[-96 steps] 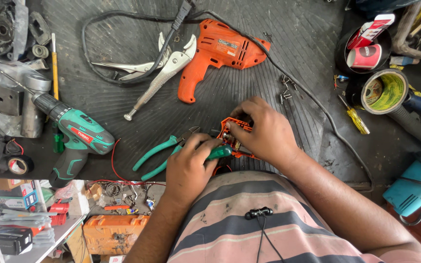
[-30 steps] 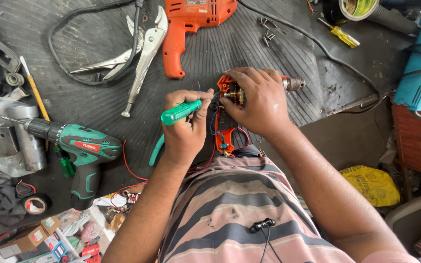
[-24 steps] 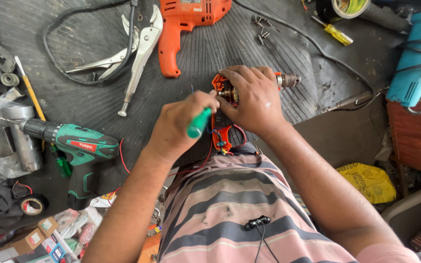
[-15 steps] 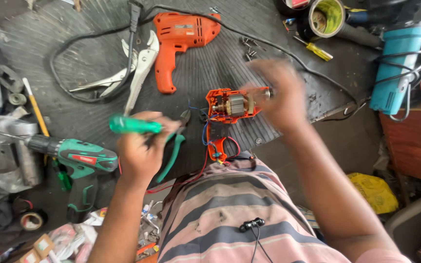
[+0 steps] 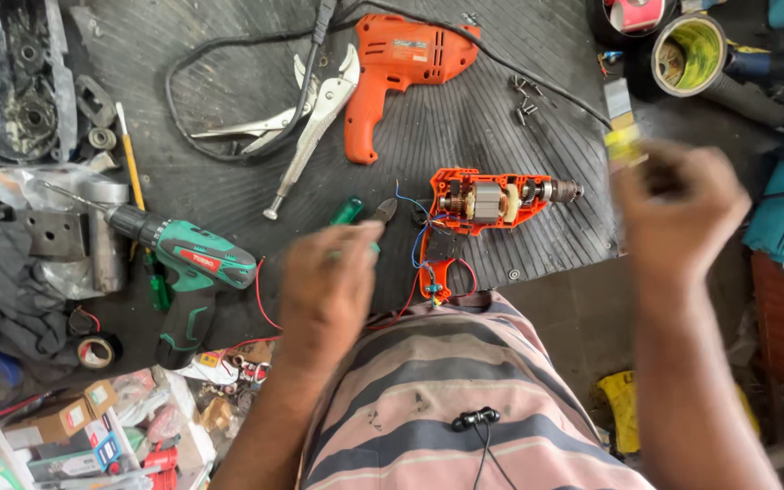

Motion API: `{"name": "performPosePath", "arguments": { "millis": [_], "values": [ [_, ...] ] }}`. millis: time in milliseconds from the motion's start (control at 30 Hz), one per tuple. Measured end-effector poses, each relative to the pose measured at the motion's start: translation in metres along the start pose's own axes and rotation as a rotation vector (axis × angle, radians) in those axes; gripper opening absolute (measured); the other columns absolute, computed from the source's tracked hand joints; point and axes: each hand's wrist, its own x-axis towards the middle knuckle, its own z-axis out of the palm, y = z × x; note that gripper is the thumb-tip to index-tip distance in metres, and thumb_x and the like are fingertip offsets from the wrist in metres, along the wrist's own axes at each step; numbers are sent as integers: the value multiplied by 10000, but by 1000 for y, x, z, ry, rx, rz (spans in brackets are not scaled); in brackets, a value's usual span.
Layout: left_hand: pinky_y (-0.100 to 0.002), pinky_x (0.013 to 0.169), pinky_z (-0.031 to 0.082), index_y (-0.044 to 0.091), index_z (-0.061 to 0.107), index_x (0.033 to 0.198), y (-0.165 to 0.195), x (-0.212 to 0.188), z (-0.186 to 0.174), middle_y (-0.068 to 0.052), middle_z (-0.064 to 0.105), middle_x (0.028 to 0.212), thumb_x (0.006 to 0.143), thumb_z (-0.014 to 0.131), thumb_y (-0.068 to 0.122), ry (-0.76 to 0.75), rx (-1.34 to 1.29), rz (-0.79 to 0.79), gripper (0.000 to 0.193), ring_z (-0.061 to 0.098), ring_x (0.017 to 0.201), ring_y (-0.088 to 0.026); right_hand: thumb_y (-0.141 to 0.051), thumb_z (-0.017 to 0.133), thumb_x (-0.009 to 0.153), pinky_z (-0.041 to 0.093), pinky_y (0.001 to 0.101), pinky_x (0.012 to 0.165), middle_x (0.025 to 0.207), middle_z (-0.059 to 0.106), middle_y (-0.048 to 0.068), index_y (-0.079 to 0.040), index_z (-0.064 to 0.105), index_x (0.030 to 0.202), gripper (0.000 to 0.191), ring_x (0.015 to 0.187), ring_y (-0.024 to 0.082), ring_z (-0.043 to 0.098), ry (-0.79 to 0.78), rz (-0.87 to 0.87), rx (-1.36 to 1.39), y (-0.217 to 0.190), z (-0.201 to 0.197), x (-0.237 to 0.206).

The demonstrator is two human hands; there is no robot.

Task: The person repairs a disassembled orange power drill on a cluttered workbench, handling its open housing, motor and wires. They use pliers to work on the wiring, manipulate small internal components by hand, and reposition the drill body while working on its parts.

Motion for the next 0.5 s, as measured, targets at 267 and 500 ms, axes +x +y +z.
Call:
{"name": "performPosePath", "arguments": {
  "millis": [267,500],
  "values": [
    [-372,886,568,81,652,1300,3,18,54,-92,667,1136,906,751,59,-10,-428,-70,407,694,1027,-259,-110,803,886,524,384,858,1036,754,59,-78,746,1042,169,923,251,701,-377,-223,303,-123,29,-38],
    [-304,850,568,36,712,1205,-14,20,72,-117,706,1043,978,732,122,-8,-772,-385,244,715,951,-234,-169,783,850,449,446,1034,1254,658,90,-80,731,1143,311,1174,318,636,-374,-439,108,-80,63,6]
  ]
}}
